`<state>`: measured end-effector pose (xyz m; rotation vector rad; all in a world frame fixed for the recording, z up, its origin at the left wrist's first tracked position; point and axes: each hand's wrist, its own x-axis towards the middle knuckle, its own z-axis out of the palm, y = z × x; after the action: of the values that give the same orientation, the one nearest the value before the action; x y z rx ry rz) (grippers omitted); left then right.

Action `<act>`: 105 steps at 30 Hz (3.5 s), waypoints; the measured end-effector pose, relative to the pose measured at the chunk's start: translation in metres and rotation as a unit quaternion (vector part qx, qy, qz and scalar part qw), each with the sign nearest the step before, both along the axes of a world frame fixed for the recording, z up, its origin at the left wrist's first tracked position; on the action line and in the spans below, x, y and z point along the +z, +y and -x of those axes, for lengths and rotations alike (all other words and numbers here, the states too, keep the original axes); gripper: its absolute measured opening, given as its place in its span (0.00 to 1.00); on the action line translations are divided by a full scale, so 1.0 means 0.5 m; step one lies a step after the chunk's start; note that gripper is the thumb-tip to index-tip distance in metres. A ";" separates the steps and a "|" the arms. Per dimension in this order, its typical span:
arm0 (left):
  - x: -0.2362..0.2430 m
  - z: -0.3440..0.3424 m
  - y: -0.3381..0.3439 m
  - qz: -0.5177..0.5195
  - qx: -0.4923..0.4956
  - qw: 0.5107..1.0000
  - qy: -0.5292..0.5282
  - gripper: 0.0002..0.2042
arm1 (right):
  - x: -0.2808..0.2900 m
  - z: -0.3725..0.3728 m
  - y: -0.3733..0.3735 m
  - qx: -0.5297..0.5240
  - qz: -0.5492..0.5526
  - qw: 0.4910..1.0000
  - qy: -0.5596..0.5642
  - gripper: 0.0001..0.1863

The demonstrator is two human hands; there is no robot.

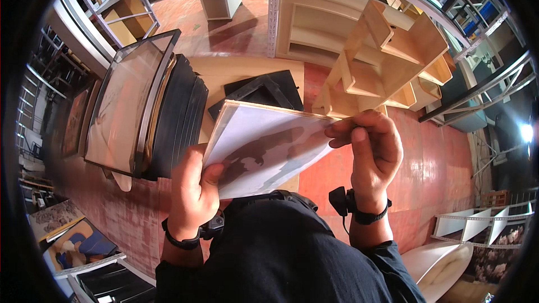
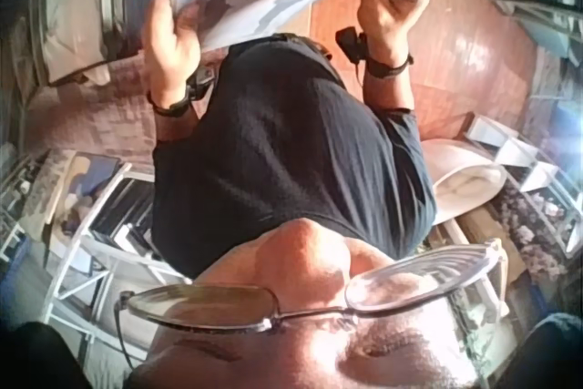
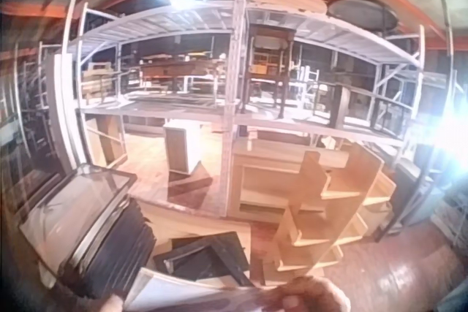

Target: Placing a printed photo into a picture frame and securing the back panel.

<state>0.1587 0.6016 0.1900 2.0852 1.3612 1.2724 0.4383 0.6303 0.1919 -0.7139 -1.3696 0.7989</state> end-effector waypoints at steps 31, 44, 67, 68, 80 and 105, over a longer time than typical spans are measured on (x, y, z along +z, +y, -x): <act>-0.019 -0.024 0.006 0.048 -0.004 0.994 -0.096 0.11 | -0.076 -0.009 0.029 -0.359 -0.191 0.843 -0.351 0.23; -0.029 -0.021 0.006 0.064 -0.013 0.993 -0.095 0.09 | -0.060 -0.005 0.047 -0.307 -0.194 0.875 -0.319 0.23; -0.029 -0.027 0.010 0.075 -0.004 0.994 -0.079 0.09 | 0.006 -0.020 0.063 -0.163 -0.047 0.927 -0.334 0.14; -0.025 -0.028 0.011 0.084 -0.004 0.993 -0.081 0.08 | 0.009 -0.022 0.064 -0.160 -0.049 0.924 -0.345 0.13; -0.007 -0.027 0.015 0.107 0.000 0.992 -0.062 0.06 | 0.070 -0.041 0.059 -0.004 0.025 0.929 -0.370 0.11; -0.020 -0.019 0.035 0.123 -0.056 0.988 -0.071 0.11 | 0.080 -0.028 0.100 -0.056 -0.036 0.898 -0.435 0.07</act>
<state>0.1682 0.6189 0.1801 1.8399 1.2502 1.1221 0.4524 0.6804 0.2316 -1.1527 -2.1144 0.3144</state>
